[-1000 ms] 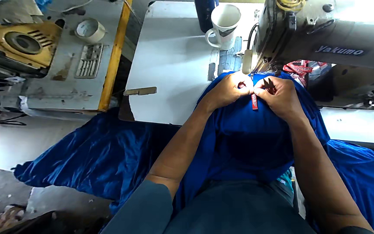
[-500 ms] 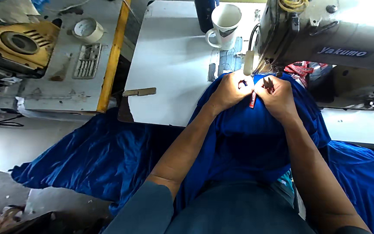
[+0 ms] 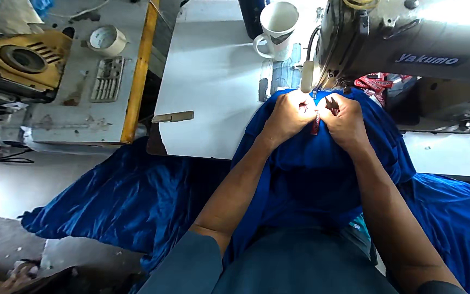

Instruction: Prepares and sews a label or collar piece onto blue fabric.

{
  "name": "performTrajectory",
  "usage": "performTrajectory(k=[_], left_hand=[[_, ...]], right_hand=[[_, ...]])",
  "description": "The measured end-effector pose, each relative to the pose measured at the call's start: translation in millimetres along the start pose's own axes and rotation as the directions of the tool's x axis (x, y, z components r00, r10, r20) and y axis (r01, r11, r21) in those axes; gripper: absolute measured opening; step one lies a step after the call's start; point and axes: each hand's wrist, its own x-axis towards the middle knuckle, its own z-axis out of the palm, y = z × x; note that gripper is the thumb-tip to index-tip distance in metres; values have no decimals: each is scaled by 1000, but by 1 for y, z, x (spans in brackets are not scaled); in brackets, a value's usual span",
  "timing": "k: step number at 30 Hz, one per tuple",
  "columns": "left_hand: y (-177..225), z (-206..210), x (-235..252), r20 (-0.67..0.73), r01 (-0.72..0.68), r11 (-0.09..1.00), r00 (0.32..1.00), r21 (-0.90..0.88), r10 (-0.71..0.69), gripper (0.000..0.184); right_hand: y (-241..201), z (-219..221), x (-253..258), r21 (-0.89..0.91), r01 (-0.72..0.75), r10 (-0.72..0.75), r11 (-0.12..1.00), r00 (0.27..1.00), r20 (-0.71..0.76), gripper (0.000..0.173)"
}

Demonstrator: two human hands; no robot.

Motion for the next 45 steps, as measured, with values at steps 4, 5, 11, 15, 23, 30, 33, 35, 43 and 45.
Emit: performTrajectory(k=[4, 5, 11, 15, 23, 30, 33, 35, 43, 45], left_hand=[[3, 0, -3, -23, 76, 992, 997, -101, -79, 10], [4, 0, -4, -35, 94, 987, 994, -131, -100, 10], [8, 1, -13, -87, 157, 919, 976, -361, -201, 5], [11, 5, -16, -61, 171, 890, 975, -423, -216, 5], [30, 2, -24, -219, 43, 999, 974, -31, -49, 6], [29, 1, -25, -189, 30, 999, 981, -28, -35, 4], [29, 0, -25, -177, 26, 999, 984, -28, -30, 4], [28, 0, -25, -171, 21, 1000, 985, -23, -24, 4], [26, 2, -23, -160, 4, 1000, 987, -23, -8, 5], [25, 2, -21, -148, 33, 999, 988, -1, -33, 7]], right_hand=[[1, -1, -2, 80, -34, 38, 996, 998, -45, 8], [2, -1, -5, 117, -31, 40, 993, 996, -75, 11], [-11, -4, -39, 220, 40, -29, 975, 998, -53, 21], [-12, 8, -37, 284, 87, -37, 955, 984, -177, 10], [-9, 4, -46, 109, 51, -28, 993, 978, -206, 10], [-9, 7, -45, 36, 88, -79, 995, 978, -195, 10], [-4, 9, -40, 70, 101, -84, 992, 974, -209, 9], [-4, 9, -39, 71, 108, -92, 992, 975, -203, 9], [-8, 4, -46, 42, 93, -86, 995, 984, -158, 9], [-8, 1, -46, 37, 81, -75, 996, 987, -142, 8]])
